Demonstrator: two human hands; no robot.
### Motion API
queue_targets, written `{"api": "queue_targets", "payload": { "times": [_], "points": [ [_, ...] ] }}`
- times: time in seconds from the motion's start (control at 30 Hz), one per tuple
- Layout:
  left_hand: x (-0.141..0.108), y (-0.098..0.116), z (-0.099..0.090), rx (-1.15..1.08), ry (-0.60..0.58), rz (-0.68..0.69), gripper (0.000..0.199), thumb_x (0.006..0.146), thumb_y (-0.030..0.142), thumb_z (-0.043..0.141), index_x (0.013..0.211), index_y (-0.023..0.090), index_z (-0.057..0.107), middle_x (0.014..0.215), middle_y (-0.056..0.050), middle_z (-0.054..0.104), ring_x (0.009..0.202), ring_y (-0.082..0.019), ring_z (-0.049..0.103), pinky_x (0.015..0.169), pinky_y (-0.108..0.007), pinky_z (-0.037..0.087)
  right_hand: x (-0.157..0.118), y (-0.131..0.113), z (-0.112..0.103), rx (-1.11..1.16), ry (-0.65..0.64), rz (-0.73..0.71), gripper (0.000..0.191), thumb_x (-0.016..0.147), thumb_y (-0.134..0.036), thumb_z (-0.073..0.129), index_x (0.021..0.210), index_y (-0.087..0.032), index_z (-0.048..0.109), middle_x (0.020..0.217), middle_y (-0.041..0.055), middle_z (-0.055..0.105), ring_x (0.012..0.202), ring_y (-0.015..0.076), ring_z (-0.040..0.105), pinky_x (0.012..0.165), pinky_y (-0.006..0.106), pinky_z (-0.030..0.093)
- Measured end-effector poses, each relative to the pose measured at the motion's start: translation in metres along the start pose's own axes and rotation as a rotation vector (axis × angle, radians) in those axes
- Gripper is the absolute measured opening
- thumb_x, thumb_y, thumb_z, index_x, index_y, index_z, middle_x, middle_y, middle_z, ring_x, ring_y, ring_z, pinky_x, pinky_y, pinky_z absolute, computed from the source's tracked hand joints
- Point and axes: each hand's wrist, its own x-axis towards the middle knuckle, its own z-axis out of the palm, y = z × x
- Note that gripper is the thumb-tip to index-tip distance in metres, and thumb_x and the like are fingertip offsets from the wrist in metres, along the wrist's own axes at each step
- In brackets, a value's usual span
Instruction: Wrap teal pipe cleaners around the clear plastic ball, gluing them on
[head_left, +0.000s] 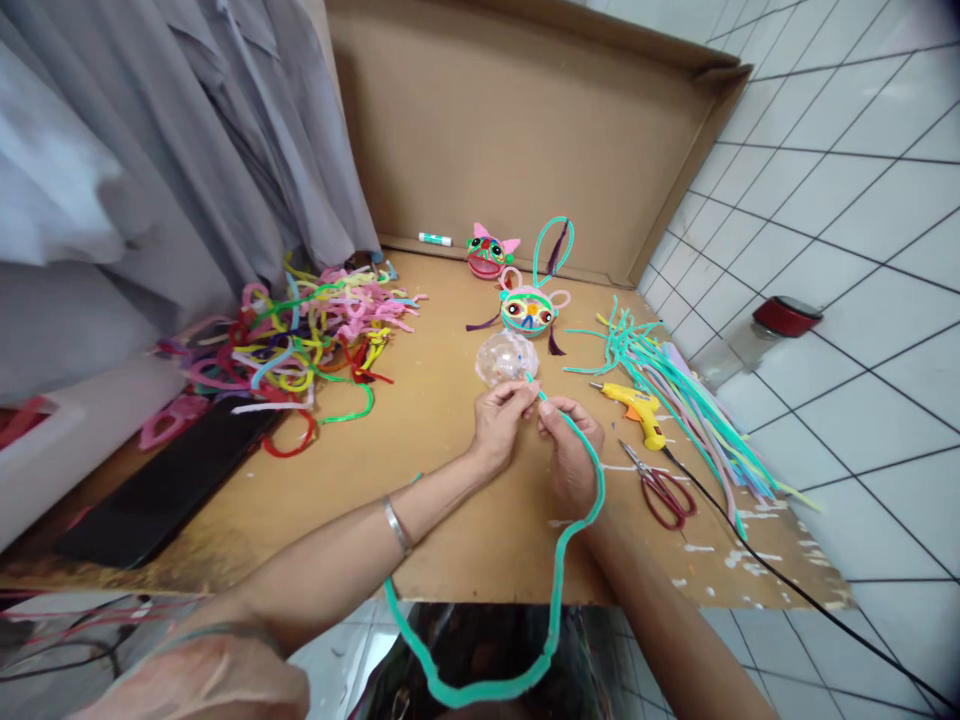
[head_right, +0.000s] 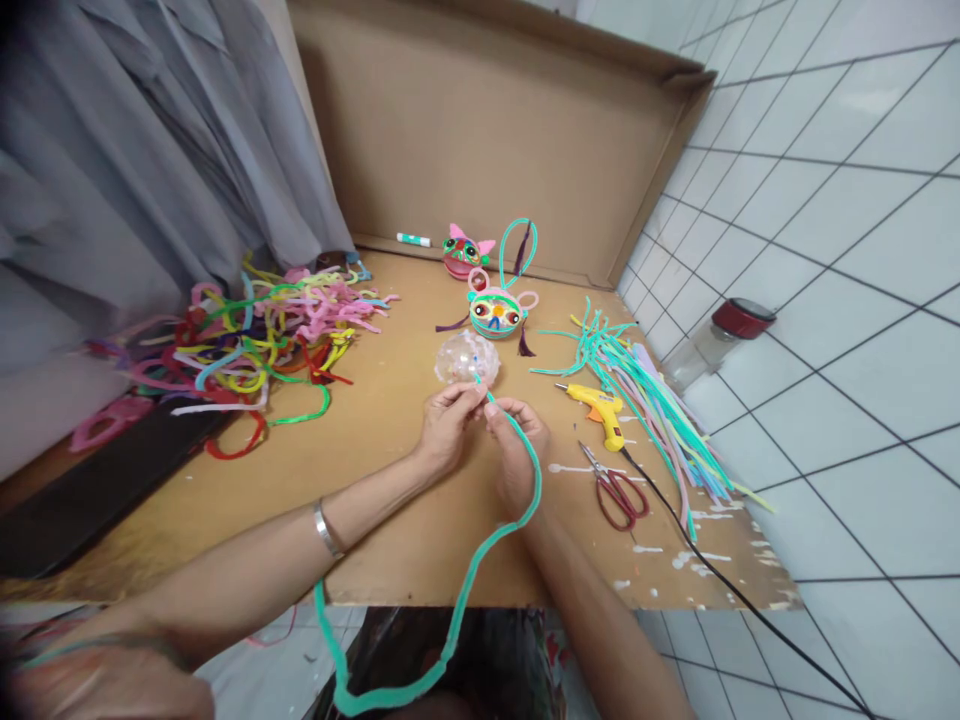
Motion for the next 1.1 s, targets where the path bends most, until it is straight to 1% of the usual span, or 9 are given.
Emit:
{"api": "queue_targets", "payload": {
  "times": [0.13, 0.33, 0.43, 0.5, 0.6, 0.73, 0.83, 0.97, 1.1],
  "points": [
    [0.000, -0.001, 0.001, -0.019, 0.005, -0.007, 0.032, 0.064, 0.044, 0.082, 0.063, 0.016, 0.068, 0.053, 0.004, 0.053, 0.053, -0.007, 0.042, 0.058, -0.024, 0.038, -0.003, 0.001, 0.006, -0.012, 0.028, -0.053, 0.022, 0.064, -0.036, 0.079, 0.070, -0.019, 0.066, 0.064, -0.0007, 0.065, 0.059, 0.0116, 0.053, 0.060, 0.026, 0.045],
    [-0.005, 0.001, 0.000, 0.093, -0.093, 0.010, 0.037, 0.070, 0.051, 0.078, 0.071, 0.016, 0.069, 0.058, 0.003, 0.053, 0.056, -0.009, 0.042, 0.058, -0.024, 0.036, 0.011, 0.003, -0.003, 0.007, 0.148, -0.100, 0.023, 0.069, -0.038, 0.077, 0.073, -0.019, 0.064, 0.060, -0.0043, 0.057, 0.058, 0.0107, 0.050, 0.059, 0.025, 0.041],
    [0.002, 0.010, -0.006, 0.324, -0.052, 0.195, 0.031, 0.071, 0.044, 0.078, 0.070, 0.018, 0.061, 0.068, 0.002, 0.055, 0.067, -0.013, 0.049, 0.071, -0.028, 0.043, 0.023, -0.005, -0.007, 0.020, 0.209, -0.183, 0.020, 0.067, -0.034, 0.077, 0.073, -0.020, 0.064, 0.069, -0.0035, 0.061, 0.065, 0.0115, 0.053, 0.066, 0.027, 0.044],
    [0.015, 0.017, -0.013, 0.527, 0.032, 0.381, 0.033, 0.065, 0.038, 0.083, 0.078, 0.020, 0.059, 0.085, -0.002, 0.060, 0.088, -0.020, 0.056, 0.089, -0.034, 0.044, 0.032, -0.013, -0.006, 0.025, 0.235, -0.255, 0.019, 0.063, -0.031, 0.077, 0.069, -0.020, 0.063, 0.078, -0.0008, 0.065, 0.074, 0.0140, 0.058, 0.073, 0.029, 0.046],
    [0.040, 0.025, -0.025, 0.787, 0.115, 0.474, 0.065, 0.050, 0.034, 0.091, 0.106, 0.022, 0.058, 0.125, -0.010, 0.056, 0.125, -0.032, 0.049, 0.111, -0.046, 0.033, 0.045, -0.023, 0.002, 0.000, 0.207, -0.361, 0.017, 0.062, -0.028, 0.075, 0.066, -0.021, 0.061, 0.085, 0.0022, 0.069, 0.086, 0.0182, 0.063, 0.080, 0.033, 0.049],
    [0.069, 0.025, -0.042, 0.931, -0.039, 0.350, 0.103, 0.045, 0.037, 0.093, 0.136, 0.025, 0.046, 0.151, -0.017, 0.037, 0.146, -0.039, 0.029, 0.118, -0.055, 0.024, 0.062, -0.027, 0.017, -0.005, 0.122, -0.430, 0.015, 0.066, -0.027, 0.071, 0.069, -0.022, 0.057, 0.080, 0.0011, 0.069, 0.082, 0.0181, 0.064, 0.081, 0.036, 0.051],
    [0.079, 0.018, -0.051, 0.891, -0.152, 0.286, 0.112, 0.041, 0.035, 0.094, 0.141, 0.024, 0.044, 0.155, -0.019, 0.033, 0.149, -0.041, 0.024, 0.119, -0.057, 0.022, 0.070, -0.023, 0.025, -0.012, 0.083, -0.441, 0.014, 0.070, -0.027, 0.069, 0.072, -0.021, 0.056, 0.081, 0.0011, 0.068, 0.079, 0.0174, 0.064, 0.082, 0.037, 0.052],
    [0.082, 0.004, -0.056, 0.700, -0.256, 0.291, 0.100, 0.045, 0.029, 0.091, 0.135, 0.019, 0.049, 0.144, -0.018, 0.047, 0.136, -0.037, 0.045, 0.115, -0.051, 0.034, 0.069, -0.018, 0.028, -0.053, 0.024, -0.428, 0.012, 0.071, -0.028, 0.069, 0.074, -0.021, 0.059, 0.083, 0.0021, 0.070, 0.083, 0.0178, 0.065, 0.084, 0.037, 0.052],
    [0.073, -0.001, -0.051, 0.610, -0.256, 0.310, 0.085, 0.048, 0.025, 0.089, 0.125, 0.021, 0.055, 0.131, -0.014, 0.057, 0.122, -0.033, 0.056, 0.106, -0.048, 0.043, 0.059, -0.018, 0.025, -0.059, 0.001, -0.410, 0.013, 0.070, -0.028, 0.070, 0.073, -0.021, 0.059, 0.086, 0.0035, 0.073, 0.086, 0.0183, 0.068, 0.085, 0.037, 0.053]
  ]
}}
